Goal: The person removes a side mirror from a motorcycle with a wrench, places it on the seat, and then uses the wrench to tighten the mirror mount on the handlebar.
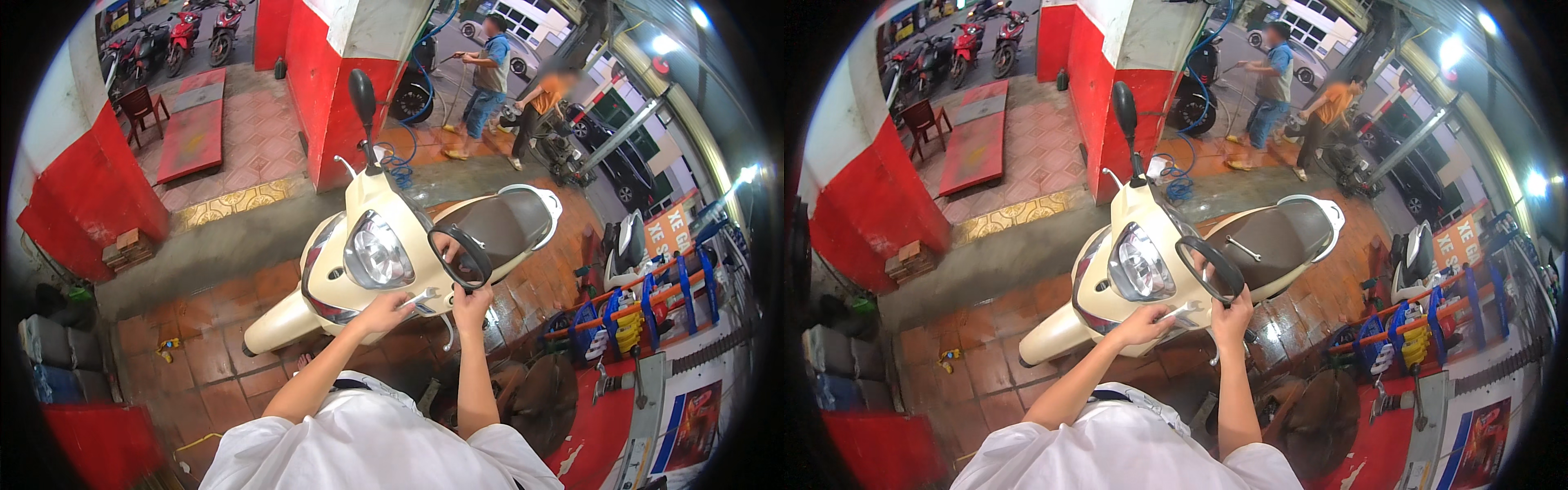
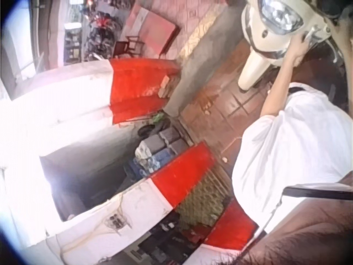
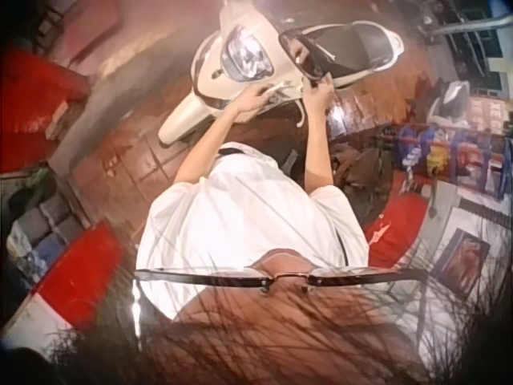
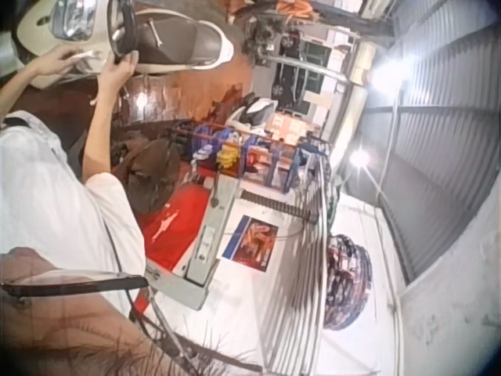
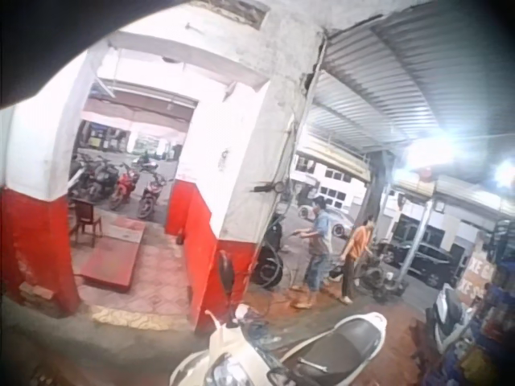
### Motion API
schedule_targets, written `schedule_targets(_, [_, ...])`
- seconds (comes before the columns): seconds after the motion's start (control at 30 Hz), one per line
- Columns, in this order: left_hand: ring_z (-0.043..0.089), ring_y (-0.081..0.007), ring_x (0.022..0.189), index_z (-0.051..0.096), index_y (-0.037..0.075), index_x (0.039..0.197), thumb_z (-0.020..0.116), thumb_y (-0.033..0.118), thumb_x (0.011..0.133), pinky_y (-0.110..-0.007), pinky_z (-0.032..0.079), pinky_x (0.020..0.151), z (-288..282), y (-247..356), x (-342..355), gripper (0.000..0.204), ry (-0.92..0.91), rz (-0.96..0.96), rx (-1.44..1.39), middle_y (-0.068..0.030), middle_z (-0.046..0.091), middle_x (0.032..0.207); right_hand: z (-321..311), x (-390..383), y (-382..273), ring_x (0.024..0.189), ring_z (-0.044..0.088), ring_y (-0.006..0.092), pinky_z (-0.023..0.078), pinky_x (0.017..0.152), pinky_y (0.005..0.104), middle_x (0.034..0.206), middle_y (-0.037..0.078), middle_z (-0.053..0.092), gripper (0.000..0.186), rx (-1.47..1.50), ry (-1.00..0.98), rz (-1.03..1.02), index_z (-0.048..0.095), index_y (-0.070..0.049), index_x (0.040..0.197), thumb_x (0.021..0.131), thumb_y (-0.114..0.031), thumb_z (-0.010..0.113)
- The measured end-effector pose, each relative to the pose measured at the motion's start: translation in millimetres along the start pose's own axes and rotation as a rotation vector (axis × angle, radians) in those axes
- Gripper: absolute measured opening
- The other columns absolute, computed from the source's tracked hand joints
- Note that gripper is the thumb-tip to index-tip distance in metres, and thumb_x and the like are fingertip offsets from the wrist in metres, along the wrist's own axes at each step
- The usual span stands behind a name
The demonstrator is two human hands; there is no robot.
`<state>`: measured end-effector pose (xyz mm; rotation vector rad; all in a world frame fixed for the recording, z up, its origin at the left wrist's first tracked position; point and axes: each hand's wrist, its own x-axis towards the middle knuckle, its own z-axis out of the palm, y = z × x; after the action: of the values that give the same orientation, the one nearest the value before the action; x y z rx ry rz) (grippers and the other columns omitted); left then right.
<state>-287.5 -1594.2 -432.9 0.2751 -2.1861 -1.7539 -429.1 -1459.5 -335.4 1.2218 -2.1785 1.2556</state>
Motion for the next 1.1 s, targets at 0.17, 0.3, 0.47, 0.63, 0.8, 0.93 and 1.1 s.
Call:
schedule_targets(0.17, [0.053,-0.0149,0.064,0.062,0.003,0.093,0.056,0.029,0.097,-0.034,0.045,0.061,-13.3,11.4,4.1,0.027,-0.097,0.018,-0.031,-0.0053,0.059,0.069,-3.0,-5.6,-2.5,0.075,0.067,0.0226,0.051,0.069,0.0337,0.08,0.012,0.069,0.01,0.238,-0.233,0.2,0.069,0.0,0.088,0.082,0.0,0.061])
schedule_targets(0.3, [0.055,-0.0166,0.065,0.061,0.002,0.091,0.056,0.029,0.097,-0.035,0.045,0.063,-21.5,7.2,10.4,0.028,-0.159,-0.032,-0.047,-0.0074,0.059,0.07,-13.7,21.4,3.6,0.071,0.066,0.013,0.051,0.066,0.0304,0.074,0.005,0.07,0.005,0.324,-0.697,0.537,0.07,-0.002,0.082,0.08,0.0,0.066])
schedule_targets(0.47, [0.056,-0.0185,0.067,0.062,0.002,0.092,0.058,0.029,0.096,-0.036,0.045,0.064,-18.7,18.7,15.0,0.028,-0.209,0.042,-0.011,-0.0105,0.058,0.07,-17.1,42.3,-3.4,0.066,0.058,0.0098,0.046,0.058,0.027,0.078,0.0,0.062,0.023,0.554,-0.659,0.581,0.06,-0.007,0.1,0.085,-0.013,0.076])
schedule_targets(0.63, [0.053,-0.0188,0.067,0.062,0.002,0.094,0.057,0.028,0.096,-0.037,0.044,0.064,-19.7,17.3,18.7,0.027,-0.275,0.024,-0.058,-0.0109,0.058,0.072,-15.6,27.0,34.7,0.057,0.047,0.0085,0.039,0.052,0.0257,0.071,-0.004,0.05,0.02,0.728,-0.278,0.854,0.054,-0.01,0.091,0.084,-0.01,0.072])
schedule_targets(0.8, [0.053,-0.0182,0.069,0.06,0.001,0.093,0.055,0.026,0.097,-0.036,0.044,0.065,-27.9,18.4,25.3,0.026,-0.281,-0.008,-0.06,-0.0104,0.057,0.073,-9.5,20.6,19.9,0.072,0.048,0.0106,0.048,0.075,0.0338,0.076,-0.002,0.047,0.009,1.058,0.176,0.945,0.049,-0.011,0.091,0.091,-0.011,0.058])
schedule_targets(0.93, [0.054,-0.0184,0.071,0.058,0.001,0.092,0.055,0.024,0.097,-0.036,0.045,0.067,-27.4,25.5,27.7,0.024,-0.277,0.006,-0.093,-0.0103,0.056,0.074,-23.7,-2.3,18.3,0.102,0.054,0.0212,0.042,0.103,0.0466,0.105,0.007,0.054,0.006,1.185,0.331,0.86,0.05,-0.009,0.101,0.096,-0.007,0.048])
schedule_targets(1.1, [0.054,-0.0191,0.072,0.057,0.001,0.093,0.054,0.023,0.097,-0.036,0.045,0.067,-28.7,30.9,30.6,0.023,-0.286,0.021,-0.096,-0.0103,0.056,0.075,-36.4,-46.3,35.5,0.119,0.052,0.0248,0.04,0.107,0.0487,0.129,0.011,0.052,0.013,1.019,0.319,0.718,0.049,-0.008,0.114,0.102,-0.008,0.046])
